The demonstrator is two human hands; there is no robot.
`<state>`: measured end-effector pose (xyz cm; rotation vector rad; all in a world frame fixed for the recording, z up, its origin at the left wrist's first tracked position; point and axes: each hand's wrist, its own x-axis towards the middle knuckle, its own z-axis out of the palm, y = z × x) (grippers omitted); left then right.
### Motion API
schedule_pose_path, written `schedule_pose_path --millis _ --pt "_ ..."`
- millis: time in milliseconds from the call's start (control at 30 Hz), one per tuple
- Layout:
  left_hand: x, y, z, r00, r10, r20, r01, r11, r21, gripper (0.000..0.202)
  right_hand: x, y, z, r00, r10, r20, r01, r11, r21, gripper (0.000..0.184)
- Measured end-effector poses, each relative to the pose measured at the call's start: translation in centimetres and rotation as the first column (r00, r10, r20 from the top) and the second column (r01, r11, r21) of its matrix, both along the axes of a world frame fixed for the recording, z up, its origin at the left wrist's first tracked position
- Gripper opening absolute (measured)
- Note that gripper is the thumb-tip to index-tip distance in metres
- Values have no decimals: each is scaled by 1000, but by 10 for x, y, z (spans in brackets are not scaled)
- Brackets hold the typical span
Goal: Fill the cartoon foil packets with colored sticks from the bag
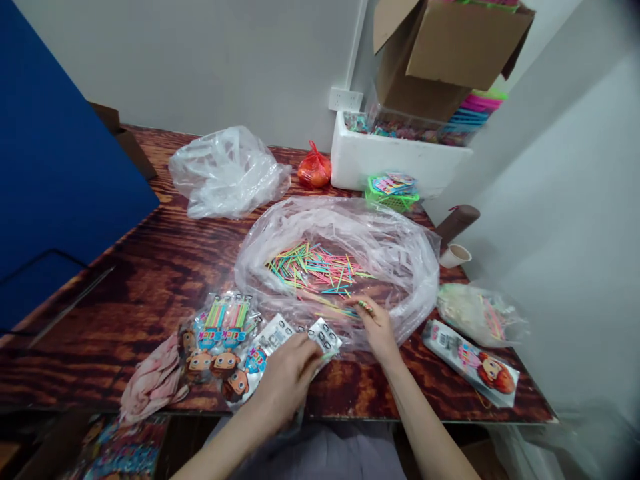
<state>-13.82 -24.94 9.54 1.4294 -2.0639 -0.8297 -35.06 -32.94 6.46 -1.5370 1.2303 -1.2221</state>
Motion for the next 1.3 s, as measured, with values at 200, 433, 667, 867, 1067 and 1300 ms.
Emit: schedule_pose_path --millis 200,433,667,867,1067,1300 --pt "2 -39 12 919 220 -327 -196 975 108 14 13 9 12 1000 27 -2 -27 1000 -16 19" --pt "-9 -51 9 829 327 -454 -227 938 261 22 17 15 16 998 57 -7 -57 998 -9 20" --pt "-26 -53 2 782 319 -535 -199 942 271 18 27 17 12 986 38 163 -54 994 93 18" --pt "-38 -54 -1 892 241 -383 -244 969 43 15 48 25 12 826 -43 561 -155 941 300 25" --pt "-8 -26 5 979 203 3 -202 976 -87 13 33 22 7 825 -134 548 -31 959 282 20" --pt "5 12 -32 886 317 337 -254 942 -220 46 33 32 12 994 29 102 -37 996 79 20"
